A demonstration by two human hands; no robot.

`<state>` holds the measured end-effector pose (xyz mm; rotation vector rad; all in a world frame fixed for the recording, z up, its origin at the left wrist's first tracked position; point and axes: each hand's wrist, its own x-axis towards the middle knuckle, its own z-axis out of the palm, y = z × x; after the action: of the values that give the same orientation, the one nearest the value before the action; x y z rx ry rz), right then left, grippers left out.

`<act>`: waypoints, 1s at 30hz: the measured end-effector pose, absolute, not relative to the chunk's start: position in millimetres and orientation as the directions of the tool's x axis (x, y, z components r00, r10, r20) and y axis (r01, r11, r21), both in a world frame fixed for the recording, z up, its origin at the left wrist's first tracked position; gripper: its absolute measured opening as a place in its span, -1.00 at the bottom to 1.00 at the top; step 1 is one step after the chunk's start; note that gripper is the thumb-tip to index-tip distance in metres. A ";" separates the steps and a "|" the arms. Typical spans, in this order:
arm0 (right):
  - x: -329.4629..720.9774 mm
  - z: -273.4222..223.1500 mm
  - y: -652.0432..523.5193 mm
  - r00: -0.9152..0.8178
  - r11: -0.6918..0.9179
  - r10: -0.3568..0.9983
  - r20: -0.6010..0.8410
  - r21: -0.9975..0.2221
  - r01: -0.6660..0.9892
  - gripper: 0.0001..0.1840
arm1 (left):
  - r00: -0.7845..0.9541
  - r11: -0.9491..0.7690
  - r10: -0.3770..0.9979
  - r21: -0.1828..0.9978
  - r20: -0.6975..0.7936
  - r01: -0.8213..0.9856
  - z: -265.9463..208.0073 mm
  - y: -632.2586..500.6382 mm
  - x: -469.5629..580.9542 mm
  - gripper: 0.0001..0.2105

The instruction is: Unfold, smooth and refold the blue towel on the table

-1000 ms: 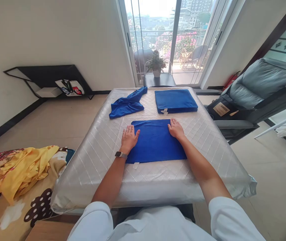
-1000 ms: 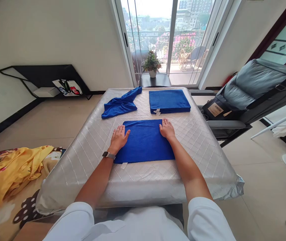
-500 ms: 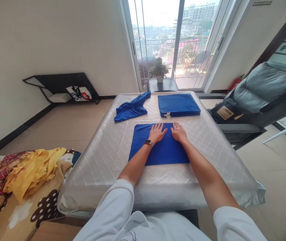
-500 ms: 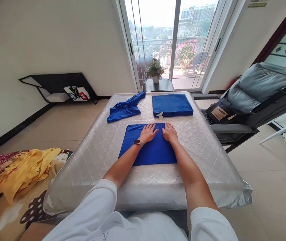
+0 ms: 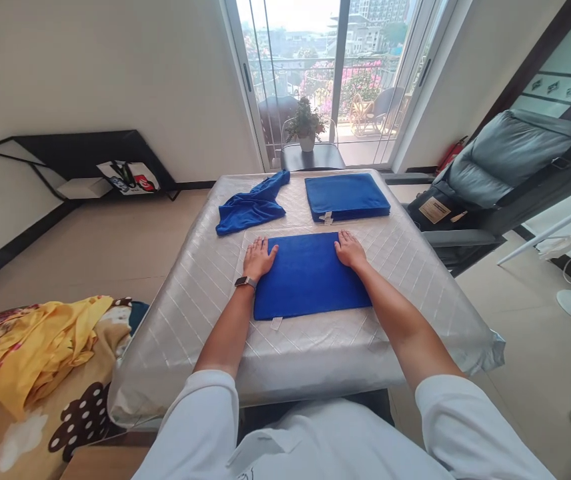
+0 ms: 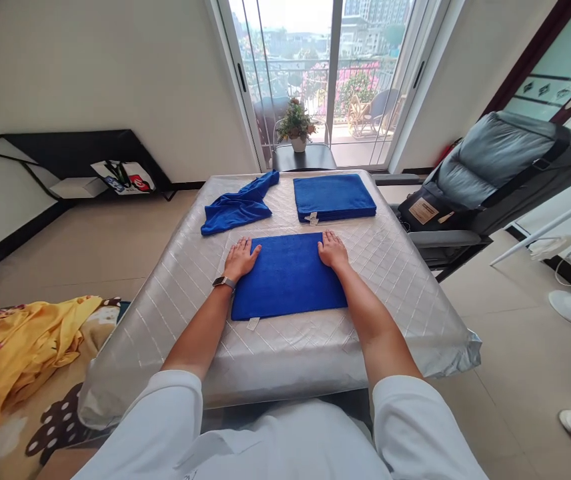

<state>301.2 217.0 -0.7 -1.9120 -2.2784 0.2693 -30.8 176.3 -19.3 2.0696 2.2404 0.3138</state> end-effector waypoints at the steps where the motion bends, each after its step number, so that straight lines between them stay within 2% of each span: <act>1: 300.4 0.5 216.1 -0.166 0.161 0.986 -0.002 -0.234 0.959 -0.29 | -0.087 0.069 0.993 0.202 0.081 0.977 -18.7 176.5 -29.8 -0.25; 17: 301.4 -0.8 214.8 -0.158 0.154 0.987 0.000 -0.227 0.962 -0.30 | -0.093 0.081 0.995 0.212 0.046 0.974 -10.1 174.9 -27.8 -0.28; 30: 302.3 -4.1 216.4 -0.152 0.154 0.988 0.028 -0.269 0.951 -0.29 | -0.110 0.095 0.992 0.205 0.061 0.974 -3.7 171.1 -25.3 -0.34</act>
<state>302.3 216.4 -4.1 -1.9031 -2.2279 0.2789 -25.3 171.1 -3.7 2.0316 2.2542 0.2961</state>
